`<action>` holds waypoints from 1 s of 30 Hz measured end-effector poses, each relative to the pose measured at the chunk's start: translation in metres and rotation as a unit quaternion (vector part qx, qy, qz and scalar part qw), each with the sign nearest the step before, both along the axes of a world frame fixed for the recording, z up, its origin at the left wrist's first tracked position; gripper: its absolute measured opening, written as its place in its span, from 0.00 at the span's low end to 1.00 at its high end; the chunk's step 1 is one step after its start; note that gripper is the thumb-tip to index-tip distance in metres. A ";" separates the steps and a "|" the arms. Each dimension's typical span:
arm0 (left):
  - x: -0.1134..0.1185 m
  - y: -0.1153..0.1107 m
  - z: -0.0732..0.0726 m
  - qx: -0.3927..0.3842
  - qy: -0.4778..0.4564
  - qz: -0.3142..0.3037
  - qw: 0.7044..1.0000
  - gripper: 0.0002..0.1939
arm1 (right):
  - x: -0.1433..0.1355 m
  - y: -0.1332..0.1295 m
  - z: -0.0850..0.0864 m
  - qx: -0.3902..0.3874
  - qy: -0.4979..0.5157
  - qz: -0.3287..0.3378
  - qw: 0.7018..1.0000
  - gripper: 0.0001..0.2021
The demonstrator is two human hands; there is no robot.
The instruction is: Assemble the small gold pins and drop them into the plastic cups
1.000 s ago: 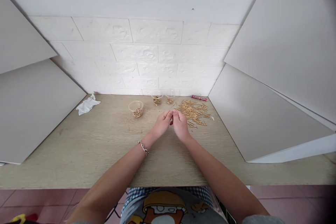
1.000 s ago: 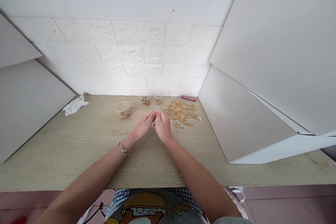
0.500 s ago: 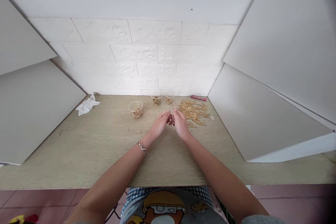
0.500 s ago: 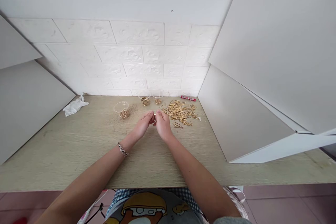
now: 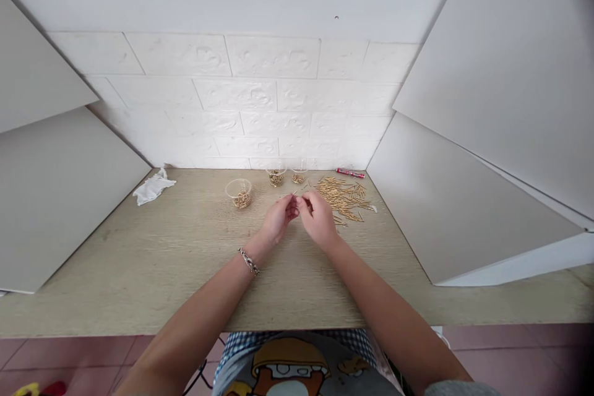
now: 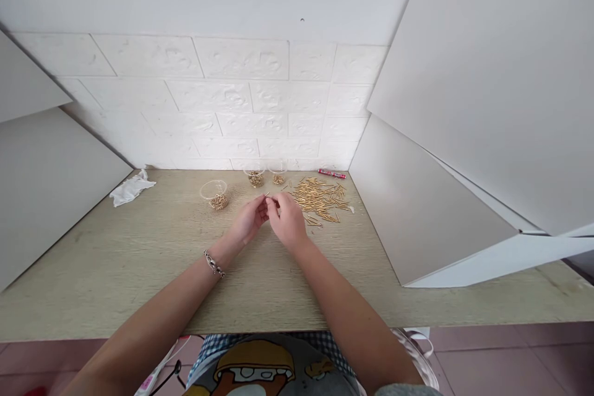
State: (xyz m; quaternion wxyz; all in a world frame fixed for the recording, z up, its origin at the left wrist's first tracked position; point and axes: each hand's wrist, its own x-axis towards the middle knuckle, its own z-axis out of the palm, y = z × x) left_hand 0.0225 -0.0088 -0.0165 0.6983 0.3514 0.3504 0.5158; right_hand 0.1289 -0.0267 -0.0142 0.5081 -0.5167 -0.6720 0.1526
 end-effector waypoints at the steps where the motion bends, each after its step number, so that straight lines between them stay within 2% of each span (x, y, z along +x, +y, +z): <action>1: 0.000 0.000 0.000 -0.004 0.000 0.003 1.000 0.11 | 0.001 0.000 0.000 0.018 -0.041 -0.001 0.999 0.10; 6: 0.002 -0.002 0.001 -0.015 -0.001 0.006 1.000 0.11 | 0.003 0.002 -0.002 0.041 -0.144 -0.012 0.989 0.12; 17: 0.001 -0.001 -0.001 0.005 0.019 -0.002 1.000 0.12 | 0.006 0.008 -0.009 0.021 -0.171 -0.015 0.985 0.12; 19: 0.001 0.000 -0.002 0.013 0.034 -0.001 0.999 0.13 | 0.007 0.010 -0.010 0.019 -0.162 -0.018 0.986 0.11; 25: -0.001 0.002 -0.001 0.053 0.118 -0.045 0.991 0.25 | 0.010 0.014 -0.011 -0.015 -0.083 -0.016 0.996 0.07; 30: -0.005 0.005 -0.001 0.084 0.194 -0.071 0.975 0.29 | 0.011 0.021 -0.015 -0.019 -0.027 -0.007 0.999 0.08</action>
